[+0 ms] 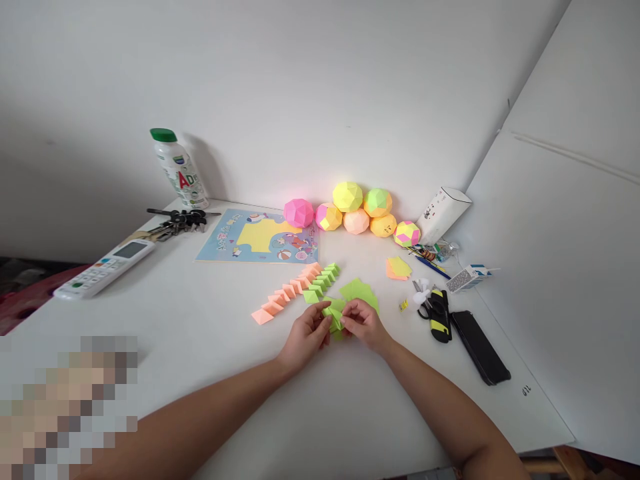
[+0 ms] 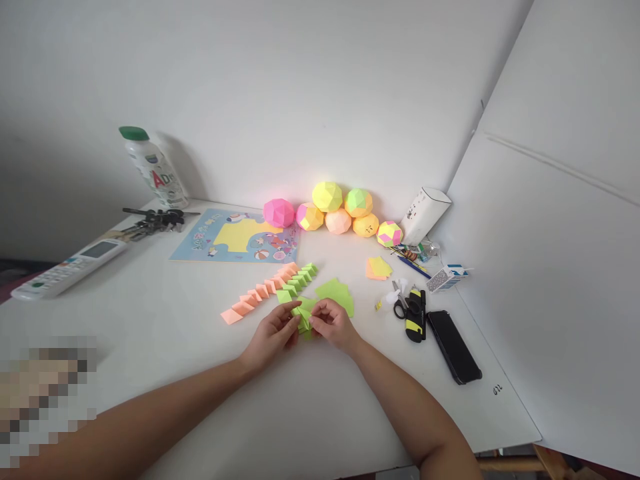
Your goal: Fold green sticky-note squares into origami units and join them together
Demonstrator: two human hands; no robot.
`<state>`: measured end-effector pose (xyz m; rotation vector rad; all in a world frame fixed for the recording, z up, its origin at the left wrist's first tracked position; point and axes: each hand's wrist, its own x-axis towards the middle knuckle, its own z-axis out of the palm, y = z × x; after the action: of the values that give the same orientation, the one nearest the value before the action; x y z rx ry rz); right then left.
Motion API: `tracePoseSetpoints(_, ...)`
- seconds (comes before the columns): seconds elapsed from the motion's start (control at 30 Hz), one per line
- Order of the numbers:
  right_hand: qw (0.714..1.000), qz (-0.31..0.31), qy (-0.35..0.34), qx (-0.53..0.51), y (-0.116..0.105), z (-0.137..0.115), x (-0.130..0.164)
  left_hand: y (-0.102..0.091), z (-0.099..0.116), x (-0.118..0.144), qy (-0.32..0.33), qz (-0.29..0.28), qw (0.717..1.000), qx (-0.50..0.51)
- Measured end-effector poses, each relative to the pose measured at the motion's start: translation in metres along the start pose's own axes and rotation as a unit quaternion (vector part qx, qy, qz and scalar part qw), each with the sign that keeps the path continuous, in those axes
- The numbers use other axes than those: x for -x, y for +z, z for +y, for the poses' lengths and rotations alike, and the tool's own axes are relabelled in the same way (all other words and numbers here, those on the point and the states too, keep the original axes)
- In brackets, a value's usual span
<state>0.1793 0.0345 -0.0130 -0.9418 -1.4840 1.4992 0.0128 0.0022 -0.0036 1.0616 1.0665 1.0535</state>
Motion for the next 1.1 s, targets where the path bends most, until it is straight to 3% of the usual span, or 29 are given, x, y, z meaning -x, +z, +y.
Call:
tracePoseSetpoints(0.4, 1.000, 0.002, 0.023, 0.019, -0.0006, 0.0010, 0.0020, -0.0007, -0.0055, -0.0011, 0.021, -0.018, 1.000, 0.004)
tracePoseSetpoints(0.7, 0.997, -0.080, -0.014, -0.004, -0.0049, -0.0009, 0.0005, -0.0013, -0.0034, -0.0014, 0.015, 0.007, 0.998, 0.052)
tracePoseSetpoints(1.1, 0.997, -0.070, 0.007, -0.025, -0.0028, -0.0015, 0.0007, -0.0010, -0.0061, -0.0025, 0.018, 0.017, 0.999, 0.045)
